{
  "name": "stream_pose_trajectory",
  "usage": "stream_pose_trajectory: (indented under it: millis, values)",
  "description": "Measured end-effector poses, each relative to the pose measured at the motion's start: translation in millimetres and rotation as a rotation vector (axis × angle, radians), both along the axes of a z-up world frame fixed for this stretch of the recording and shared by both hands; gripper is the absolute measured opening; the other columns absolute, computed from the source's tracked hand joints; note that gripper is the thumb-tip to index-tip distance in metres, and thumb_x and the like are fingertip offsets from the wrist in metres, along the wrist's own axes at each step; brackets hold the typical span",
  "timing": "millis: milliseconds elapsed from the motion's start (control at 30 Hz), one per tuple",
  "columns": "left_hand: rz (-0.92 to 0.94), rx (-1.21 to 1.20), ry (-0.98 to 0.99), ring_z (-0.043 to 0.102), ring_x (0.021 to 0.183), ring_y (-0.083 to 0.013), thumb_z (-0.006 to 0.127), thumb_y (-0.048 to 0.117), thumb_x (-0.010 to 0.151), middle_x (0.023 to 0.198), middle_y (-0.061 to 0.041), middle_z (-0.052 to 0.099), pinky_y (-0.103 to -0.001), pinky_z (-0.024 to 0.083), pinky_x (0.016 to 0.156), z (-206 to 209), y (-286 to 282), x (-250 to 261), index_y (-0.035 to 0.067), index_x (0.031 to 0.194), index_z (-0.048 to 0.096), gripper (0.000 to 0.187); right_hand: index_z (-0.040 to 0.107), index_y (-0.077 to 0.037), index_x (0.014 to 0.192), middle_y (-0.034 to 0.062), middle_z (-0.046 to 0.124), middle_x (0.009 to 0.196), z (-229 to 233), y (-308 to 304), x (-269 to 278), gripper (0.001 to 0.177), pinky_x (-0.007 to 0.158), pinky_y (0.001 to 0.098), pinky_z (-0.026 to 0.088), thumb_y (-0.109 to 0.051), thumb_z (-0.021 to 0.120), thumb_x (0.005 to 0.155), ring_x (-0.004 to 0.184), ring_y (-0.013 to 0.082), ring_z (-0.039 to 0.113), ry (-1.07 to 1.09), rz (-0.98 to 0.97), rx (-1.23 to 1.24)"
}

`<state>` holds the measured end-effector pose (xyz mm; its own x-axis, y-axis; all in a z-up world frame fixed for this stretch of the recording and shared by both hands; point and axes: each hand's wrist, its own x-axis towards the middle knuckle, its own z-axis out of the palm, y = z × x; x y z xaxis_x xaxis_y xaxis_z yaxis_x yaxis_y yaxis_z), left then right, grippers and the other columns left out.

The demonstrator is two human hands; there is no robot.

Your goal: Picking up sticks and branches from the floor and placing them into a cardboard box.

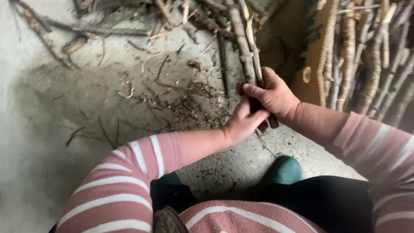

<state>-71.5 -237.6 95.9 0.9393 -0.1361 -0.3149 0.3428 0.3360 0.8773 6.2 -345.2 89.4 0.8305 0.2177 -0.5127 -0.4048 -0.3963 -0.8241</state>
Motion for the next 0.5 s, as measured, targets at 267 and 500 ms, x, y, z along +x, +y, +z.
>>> stream_pose_trajectory:
  millis: [267, 500]
  values:
    - [-0.383, 0.389, -0.321, 0.065, 0.085, -0.0165, 0.069, 0.024, 0.094, 0.097, -0.005, 0.066, -0.030, 0.055, 0.077, -26.5, -3.5, -5.3, 0.011, 0.122, 0.056, 0.033, 0.050, -0.002, 0.136, 0.0158, 0.061, 0.120, 71.8, -115.0, 28.0, 0.048, 0.095, 0.0420, 0.050, -0.025, 0.072, 0.100, 0.108, 0.0280, 0.059, -0.821, 0.169, -0.138]
    - [-0.510, 0.578, -0.081, 0.055, 0.069, -0.0119, 0.057, 0.019, 0.098, 0.082, -0.001, 0.059, -0.024, 0.051, 0.057, -12.5, 3.2, 13.9, 0.009, 0.105, 0.058, 0.012, 0.049, -0.005, 0.125, 0.0156, 0.062, 0.107, 17.1, -288.5, 57.1, 0.033, 0.071, 0.0415, 0.055, -0.001, 0.069, 0.099, 0.090, 0.0274, 0.059, -0.655, -0.278, -0.501]
